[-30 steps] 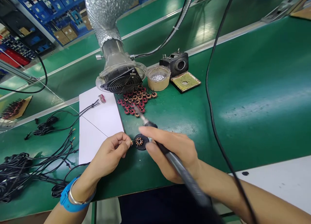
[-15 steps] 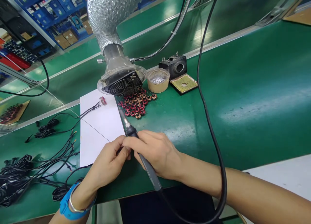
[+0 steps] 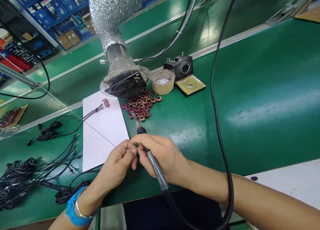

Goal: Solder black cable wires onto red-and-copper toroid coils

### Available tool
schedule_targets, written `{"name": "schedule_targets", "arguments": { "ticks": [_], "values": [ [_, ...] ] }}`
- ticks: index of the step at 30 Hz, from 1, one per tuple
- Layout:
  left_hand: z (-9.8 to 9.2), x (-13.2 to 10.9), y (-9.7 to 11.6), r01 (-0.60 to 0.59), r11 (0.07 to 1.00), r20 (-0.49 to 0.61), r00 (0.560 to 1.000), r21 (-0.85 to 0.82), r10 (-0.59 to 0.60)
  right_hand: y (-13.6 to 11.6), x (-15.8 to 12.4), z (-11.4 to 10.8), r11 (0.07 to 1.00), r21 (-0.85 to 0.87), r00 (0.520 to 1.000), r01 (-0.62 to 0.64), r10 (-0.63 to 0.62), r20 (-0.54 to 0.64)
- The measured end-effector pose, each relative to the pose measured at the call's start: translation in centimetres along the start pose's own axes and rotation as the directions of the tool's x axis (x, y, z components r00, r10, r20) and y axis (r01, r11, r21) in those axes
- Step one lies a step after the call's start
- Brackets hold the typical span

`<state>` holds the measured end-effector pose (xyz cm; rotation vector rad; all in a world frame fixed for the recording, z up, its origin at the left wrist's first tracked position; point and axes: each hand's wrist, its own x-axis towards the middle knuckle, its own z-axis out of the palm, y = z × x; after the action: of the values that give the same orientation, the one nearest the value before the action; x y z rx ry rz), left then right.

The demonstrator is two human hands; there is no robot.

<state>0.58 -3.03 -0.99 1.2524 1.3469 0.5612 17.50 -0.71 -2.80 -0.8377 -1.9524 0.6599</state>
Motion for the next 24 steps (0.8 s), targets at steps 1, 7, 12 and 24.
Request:
{"name": "schedule_targets", "arguments": {
  "ticks": [1,7,12,24],
  "values": [
    [0.1,0.0,0.0,0.008,0.999,0.006,1.000,-0.040,-0.008,0.0,0.0,0.0,1.000,-0.001,1.000,0.009,-0.009,-0.004],
    [0.3,0.4,0.0,0.193,0.946,0.186,0.971,-0.262,-0.147,0.9,-0.9,0.0,0.987,-0.028,0.984,0.156,-0.153,0.087],
    [0.7,0.5,0.0,0.236,0.898,0.185,0.967,-0.371,-0.178,1.5,-1.1,-0.6,0.959,-0.149,0.965,0.241,-0.220,0.141],
    [1.7,0.2,-0.9,0.099,0.977,-0.071,0.991,-0.191,-0.115,0.0,-2.4,-3.6,0.988,0.053,0.958,0.142,-0.124,-0.257]
  ]
}}
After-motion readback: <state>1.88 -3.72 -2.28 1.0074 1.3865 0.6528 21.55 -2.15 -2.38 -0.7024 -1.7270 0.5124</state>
